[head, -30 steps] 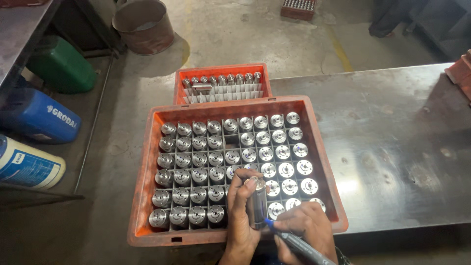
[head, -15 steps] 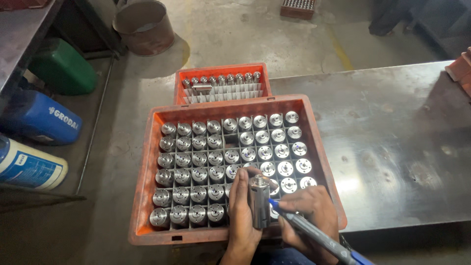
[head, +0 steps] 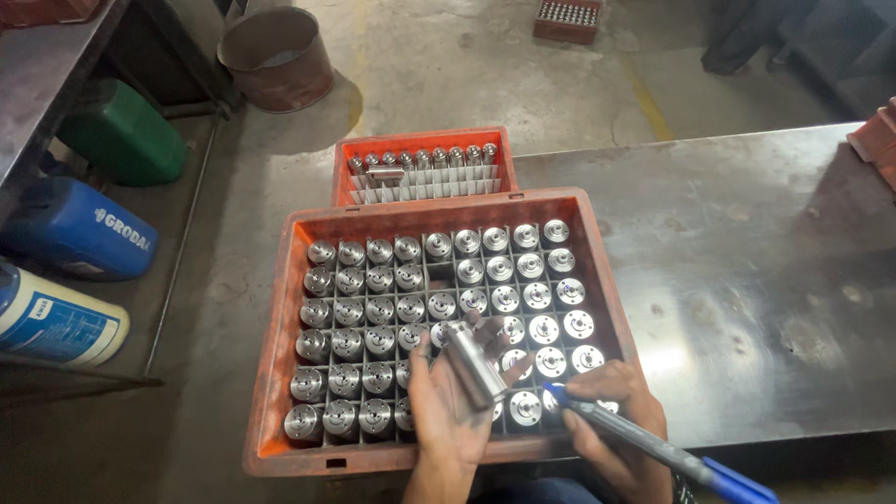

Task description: The person repeatedly picks small cylindrical metal parts from a tray, marks their top surface with a blue marker, and returns them to the tray. The process is repeated for many parts in a systematic manner.

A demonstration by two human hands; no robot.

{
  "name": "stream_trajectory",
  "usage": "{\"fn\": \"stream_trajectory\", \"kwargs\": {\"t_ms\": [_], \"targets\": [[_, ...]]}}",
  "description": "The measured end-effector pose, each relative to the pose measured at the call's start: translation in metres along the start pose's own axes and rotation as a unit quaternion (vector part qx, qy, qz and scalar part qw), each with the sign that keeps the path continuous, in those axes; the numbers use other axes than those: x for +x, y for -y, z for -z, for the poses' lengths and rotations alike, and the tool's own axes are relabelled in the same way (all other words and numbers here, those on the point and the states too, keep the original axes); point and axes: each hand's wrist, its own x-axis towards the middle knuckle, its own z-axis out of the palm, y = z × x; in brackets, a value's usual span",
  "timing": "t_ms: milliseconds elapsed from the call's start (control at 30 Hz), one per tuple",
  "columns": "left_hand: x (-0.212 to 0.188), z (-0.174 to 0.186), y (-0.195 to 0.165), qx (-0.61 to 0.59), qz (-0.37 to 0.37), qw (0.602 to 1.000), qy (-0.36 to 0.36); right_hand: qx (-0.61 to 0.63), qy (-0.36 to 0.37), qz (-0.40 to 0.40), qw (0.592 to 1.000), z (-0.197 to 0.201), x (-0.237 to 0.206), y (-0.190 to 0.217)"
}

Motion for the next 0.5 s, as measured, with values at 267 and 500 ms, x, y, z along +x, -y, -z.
{"fn": "stream_trajectory", "kwargs": {"t_ms": [267,500], "targets": [[-0.012,-0.010,0.010,0.165,-0.095,0.974,0.120,0.021,-0.019,0.005,1.000,-0.001,-0.006,-0.010],[-0.030,-0.022,0.004,0.211,-0.099,0.968,0.097,0.003,-0.016,0.004,1.000,0.004,-0.008,-0.015]]}}
